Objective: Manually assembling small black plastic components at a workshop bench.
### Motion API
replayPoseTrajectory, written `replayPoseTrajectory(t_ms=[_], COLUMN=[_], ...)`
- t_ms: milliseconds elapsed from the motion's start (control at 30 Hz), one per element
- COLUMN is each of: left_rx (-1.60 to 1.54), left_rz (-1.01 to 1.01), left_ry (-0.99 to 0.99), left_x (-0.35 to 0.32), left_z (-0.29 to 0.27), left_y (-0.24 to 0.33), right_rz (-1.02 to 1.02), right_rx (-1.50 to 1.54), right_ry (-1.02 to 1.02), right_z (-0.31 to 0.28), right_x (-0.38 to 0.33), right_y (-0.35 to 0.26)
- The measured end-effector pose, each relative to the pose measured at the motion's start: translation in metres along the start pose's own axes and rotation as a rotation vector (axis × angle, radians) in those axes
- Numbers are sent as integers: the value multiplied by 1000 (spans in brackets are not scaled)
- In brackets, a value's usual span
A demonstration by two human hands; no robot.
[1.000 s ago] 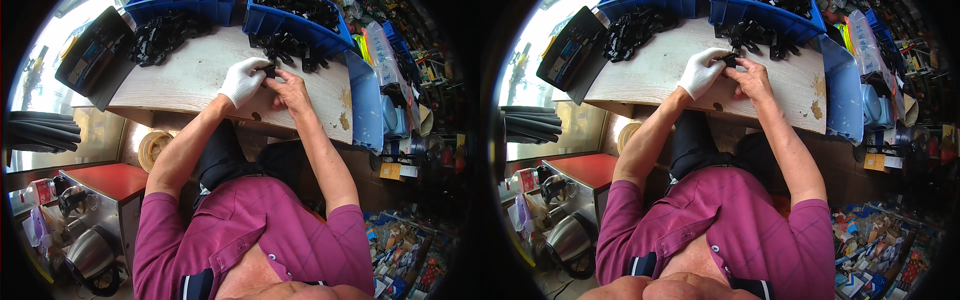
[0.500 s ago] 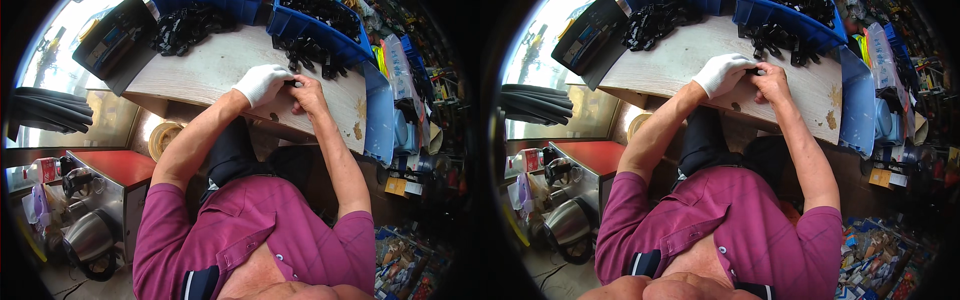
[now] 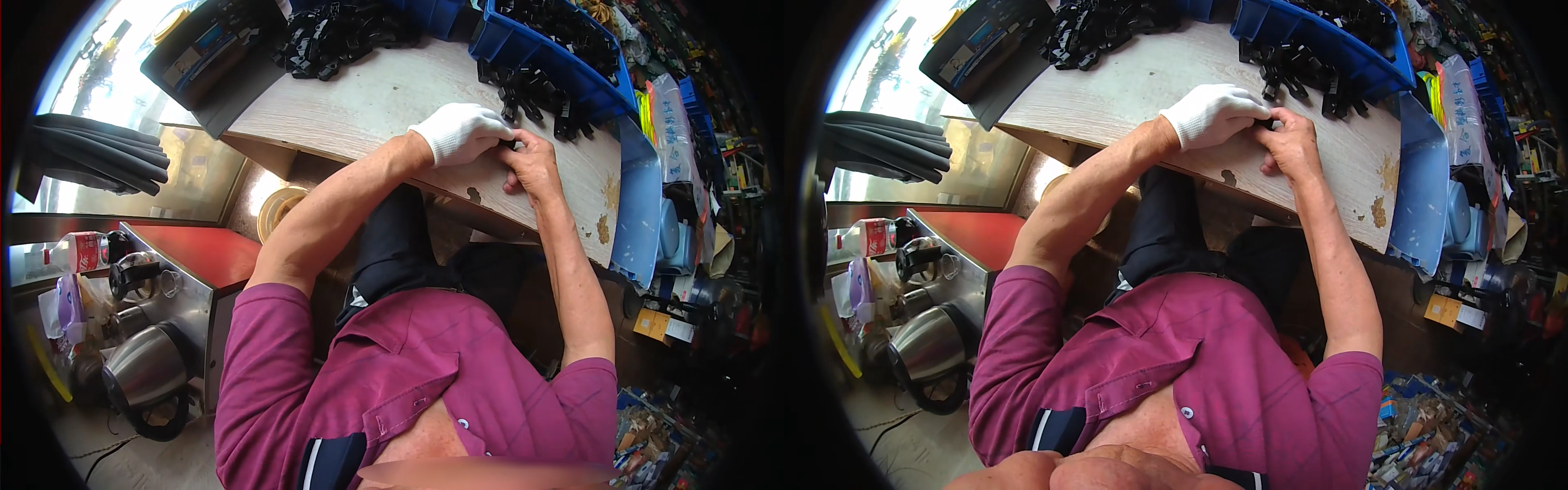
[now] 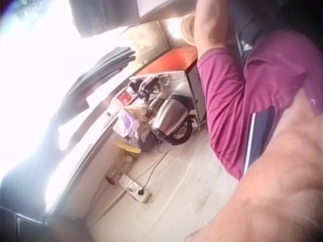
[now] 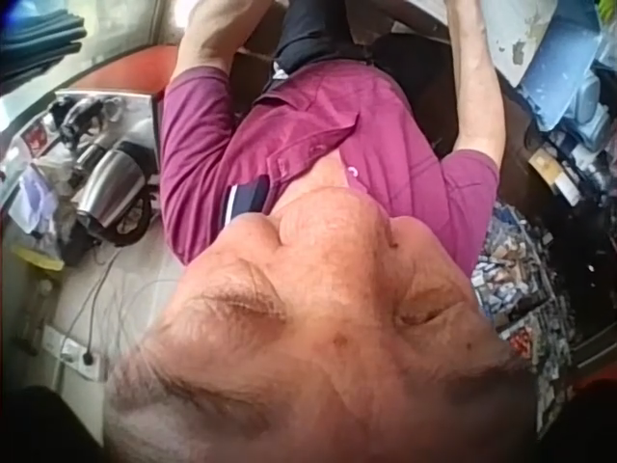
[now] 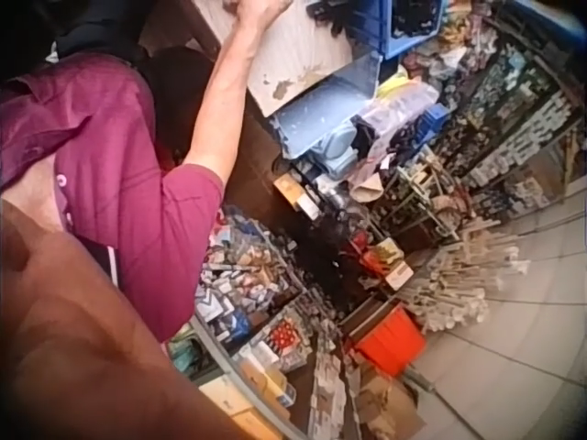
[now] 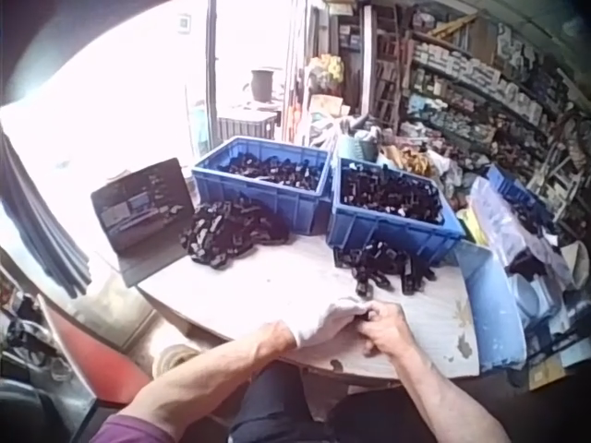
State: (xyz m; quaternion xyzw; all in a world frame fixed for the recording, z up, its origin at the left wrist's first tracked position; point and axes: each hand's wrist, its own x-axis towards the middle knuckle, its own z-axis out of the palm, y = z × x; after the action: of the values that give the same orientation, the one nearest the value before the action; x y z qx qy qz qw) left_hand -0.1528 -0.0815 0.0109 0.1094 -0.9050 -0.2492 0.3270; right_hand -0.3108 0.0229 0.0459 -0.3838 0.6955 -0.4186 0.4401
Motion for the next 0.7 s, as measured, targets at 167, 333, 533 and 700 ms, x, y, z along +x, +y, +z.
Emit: replayPoseTrajectory(t_ms=[167,333,533,700], left_rx=[19,6,44,203], left_rz=[16,47,75,111], left_ry=[9,-40,3,-32], left_x=[0,2,-5,-10], left_z=[4,-2,-4,-5], left_y=[0,-3,-2,3], right_rz=[6,12,12,0], right_rx=[-3,-11,9,21], right_ry=[17,22,9,-16], right_z=[-1,0,0,1], right_x=[-1,-4,-4,-4], right_y=[1,-2,0,0])
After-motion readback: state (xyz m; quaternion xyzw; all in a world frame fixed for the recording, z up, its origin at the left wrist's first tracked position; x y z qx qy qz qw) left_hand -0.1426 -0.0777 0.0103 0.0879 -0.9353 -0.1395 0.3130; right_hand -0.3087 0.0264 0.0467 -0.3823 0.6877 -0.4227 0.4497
